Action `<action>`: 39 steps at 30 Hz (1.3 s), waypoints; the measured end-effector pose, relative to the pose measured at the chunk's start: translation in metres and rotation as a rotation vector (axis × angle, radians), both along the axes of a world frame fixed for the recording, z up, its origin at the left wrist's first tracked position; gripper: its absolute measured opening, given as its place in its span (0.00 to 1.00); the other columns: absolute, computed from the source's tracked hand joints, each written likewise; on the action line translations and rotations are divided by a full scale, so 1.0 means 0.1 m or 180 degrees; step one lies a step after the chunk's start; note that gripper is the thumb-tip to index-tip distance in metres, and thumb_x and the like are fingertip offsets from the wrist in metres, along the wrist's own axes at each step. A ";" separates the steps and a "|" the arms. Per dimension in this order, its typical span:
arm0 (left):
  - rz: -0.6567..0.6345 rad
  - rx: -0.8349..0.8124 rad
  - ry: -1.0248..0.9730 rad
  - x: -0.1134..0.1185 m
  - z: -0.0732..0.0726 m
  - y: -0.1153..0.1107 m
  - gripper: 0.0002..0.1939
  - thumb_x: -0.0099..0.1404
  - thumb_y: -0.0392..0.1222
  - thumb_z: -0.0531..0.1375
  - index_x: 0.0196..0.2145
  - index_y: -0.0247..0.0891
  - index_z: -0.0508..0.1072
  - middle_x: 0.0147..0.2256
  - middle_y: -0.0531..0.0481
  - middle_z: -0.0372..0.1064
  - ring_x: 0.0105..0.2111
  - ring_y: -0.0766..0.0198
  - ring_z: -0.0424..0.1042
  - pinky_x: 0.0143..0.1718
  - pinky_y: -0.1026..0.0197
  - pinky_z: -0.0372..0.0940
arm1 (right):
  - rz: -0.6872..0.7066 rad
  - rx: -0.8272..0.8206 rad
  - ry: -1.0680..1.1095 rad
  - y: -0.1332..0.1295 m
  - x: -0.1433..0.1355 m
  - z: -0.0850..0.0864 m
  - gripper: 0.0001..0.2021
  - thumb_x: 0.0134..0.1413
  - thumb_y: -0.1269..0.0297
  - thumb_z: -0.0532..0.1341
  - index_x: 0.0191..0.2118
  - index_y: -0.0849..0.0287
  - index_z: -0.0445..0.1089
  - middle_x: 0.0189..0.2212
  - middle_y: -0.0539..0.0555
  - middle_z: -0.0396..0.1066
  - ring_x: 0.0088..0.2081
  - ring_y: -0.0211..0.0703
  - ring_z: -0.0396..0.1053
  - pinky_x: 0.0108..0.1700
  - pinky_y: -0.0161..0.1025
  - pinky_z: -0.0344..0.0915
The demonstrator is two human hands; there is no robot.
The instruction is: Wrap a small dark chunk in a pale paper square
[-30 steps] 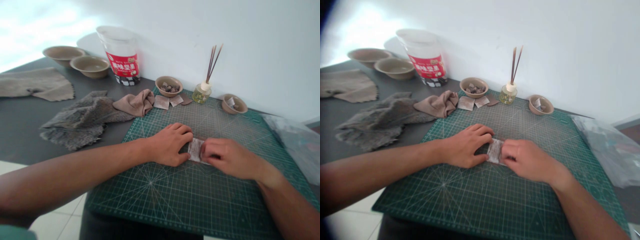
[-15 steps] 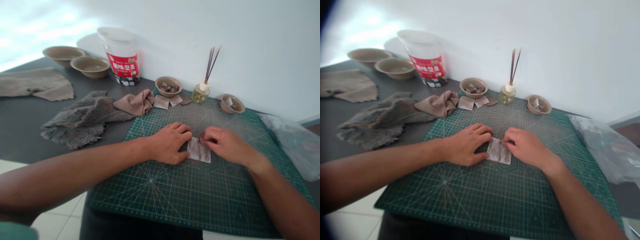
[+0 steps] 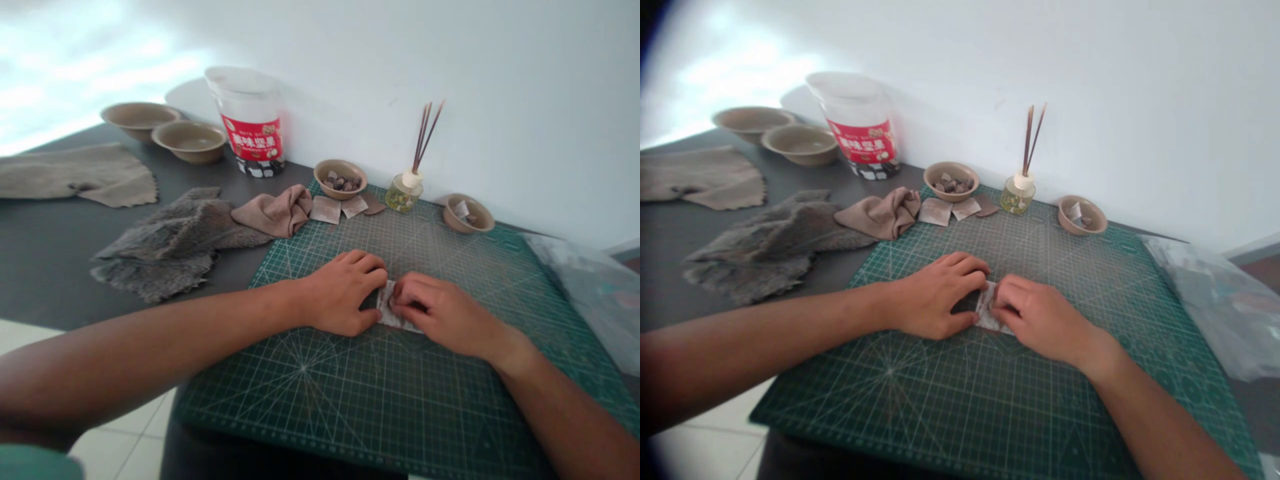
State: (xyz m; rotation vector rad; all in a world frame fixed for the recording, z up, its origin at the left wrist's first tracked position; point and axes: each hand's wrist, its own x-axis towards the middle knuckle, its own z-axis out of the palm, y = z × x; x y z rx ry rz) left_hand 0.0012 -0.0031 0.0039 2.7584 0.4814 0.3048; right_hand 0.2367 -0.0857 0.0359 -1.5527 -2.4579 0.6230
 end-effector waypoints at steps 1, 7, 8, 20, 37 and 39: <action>0.0018 0.0007 -0.0008 0.00 0.00 0.00 0.17 0.65 0.50 0.61 0.47 0.38 0.70 0.60 0.41 0.63 0.58 0.46 0.62 0.61 0.44 0.60 | -0.0152 0.0116 -0.0061 0.00 0.00 0.00 0.07 0.67 0.66 0.59 0.35 0.56 0.68 0.37 0.52 0.71 0.39 0.43 0.70 0.42 0.41 0.63; -0.0014 -0.0012 0.0004 0.00 0.00 0.00 0.18 0.65 0.51 0.62 0.47 0.38 0.70 0.59 0.41 0.63 0.58 0.46 0.63 0.60 0.44 0.61 | 0.0243 -0.0211 -0.0024 0.00 0.01 -0.01 0.07 0.67 0.67 0.59 0.34 0.56 0.68 0.36 0.50 0.71 0.37 0.40 0.70 0.39 0.38 0.63; -0.0014 -0.0011 0.0002 0.00 0.00 0.00 0.17 0.64 0.50 0.62 0.47 0.38 0.70 0.59 0.41 0.63 0.58 0.46 0.62 0.60 0.44 0.61 | 0.0164 -0.0082 0.0030 0.00 0.01 -0.01 0.07 0.68 0.67 0.59 0.35 0.56 0.68 0.37 0.51 0.72 0.38 0.41 0.70 0.41 0.39 0.63; 0.0024 0.0019 -0.0075 0.00 -0.02 0.01 0.18 0.65 0.51 0.61 0.47 0.39 0.70 0.59 0.41 0.63 0.59 0.45 0.62 0.61 0.43 0.60 | 0.0020 0.0242 0.0018 0.05 0.05 -0.03 0.06 0.67 0.67 0.59 0.36 0.56 0.71 0.38 0.53 0.74 0.40 0.44 0.71 0.44 0.42 0.65; -0.0005 0.0014 -0.0017 0.00 -0.01 0.00 0.17 0.65 0.51 0.61 0.47 0.38 0.70 0.59 0.41 0.63 0.58 0.46 0.63 0.61 0.44 0.60 | 0.0264 0.0152 0.0133 0.04 0.03 -0.04 0.07 0.68 0.66 0.59 0.37 0.55 0.72 0.38 0.52 0.74 0.40 0.43 0.72 0.43 0.41 0.66; 0.0037 0.0037 -0.0059 0.00 -0.01 0.00 0.17 0.65 0.51 0.61 0.47 0.39 0.70 0.60 0.41 0.63 0.59 0.45 0.62 0.61 0.43 0.60 | 0.0086 0.0284 0.0028 0.05 0.03 -0.03 0.07 0.67 0.67 0.60 0.35 0.56 0.72 0.38 0.53 0.74 0.40 0.44 0.72 0.44 0.42 0.65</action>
